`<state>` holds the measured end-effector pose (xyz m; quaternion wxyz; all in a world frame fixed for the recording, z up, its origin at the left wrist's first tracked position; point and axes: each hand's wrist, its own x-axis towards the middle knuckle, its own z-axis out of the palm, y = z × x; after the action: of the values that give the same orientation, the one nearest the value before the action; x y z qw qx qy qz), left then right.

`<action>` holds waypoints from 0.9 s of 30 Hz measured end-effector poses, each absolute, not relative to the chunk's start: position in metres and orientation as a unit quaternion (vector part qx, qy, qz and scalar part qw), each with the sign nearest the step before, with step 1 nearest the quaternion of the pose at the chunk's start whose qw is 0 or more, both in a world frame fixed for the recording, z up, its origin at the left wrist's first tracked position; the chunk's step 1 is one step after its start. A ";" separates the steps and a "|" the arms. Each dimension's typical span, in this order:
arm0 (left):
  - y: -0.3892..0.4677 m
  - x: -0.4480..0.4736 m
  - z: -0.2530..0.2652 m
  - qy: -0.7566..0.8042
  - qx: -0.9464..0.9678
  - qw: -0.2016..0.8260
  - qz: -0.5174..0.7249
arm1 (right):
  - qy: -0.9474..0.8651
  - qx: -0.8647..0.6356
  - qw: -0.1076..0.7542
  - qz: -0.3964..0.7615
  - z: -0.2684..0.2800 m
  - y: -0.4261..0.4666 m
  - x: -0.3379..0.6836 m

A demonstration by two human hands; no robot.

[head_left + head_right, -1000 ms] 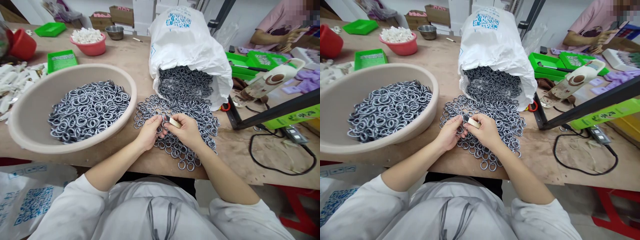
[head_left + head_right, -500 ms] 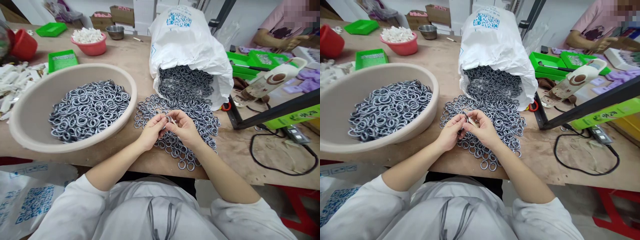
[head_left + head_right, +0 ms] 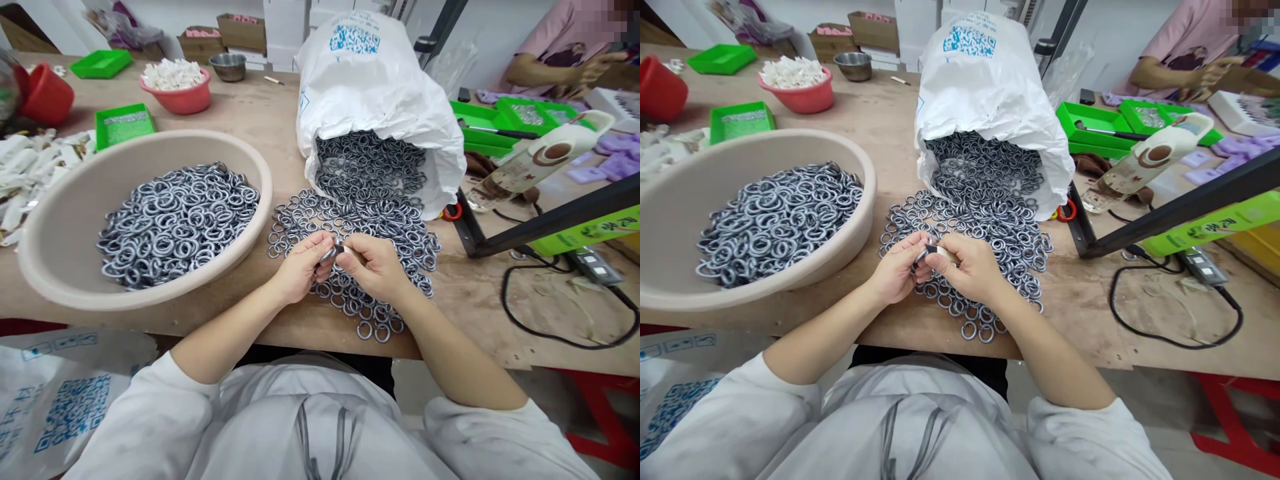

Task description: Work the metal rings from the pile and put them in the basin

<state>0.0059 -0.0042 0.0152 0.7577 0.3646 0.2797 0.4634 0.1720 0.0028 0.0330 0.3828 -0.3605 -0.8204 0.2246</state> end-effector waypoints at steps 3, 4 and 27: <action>-0.004 0.006 0.016 0.286 0.361 0.757 0.464 | -0.825 -0.367 0.370 0.218 0.035 0.000 0.170; -0.004 0.006 0.016 0.285 0.362 0.758 0.462 | -0.825 -0.369 0.367 0.220 0.036 -0.001 0.170; 0.022 -0.017 0.027 0.362 0.193 0.736 0.538 | -0.792 -0.602 0.081 0.065 0.010 0.037 0.164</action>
<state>-0.0168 0.0216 0.0273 0.7361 0.1930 0.3624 0.5382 0.1639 0.0369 0.0100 0.0807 -0.6023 -0.7915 0.0647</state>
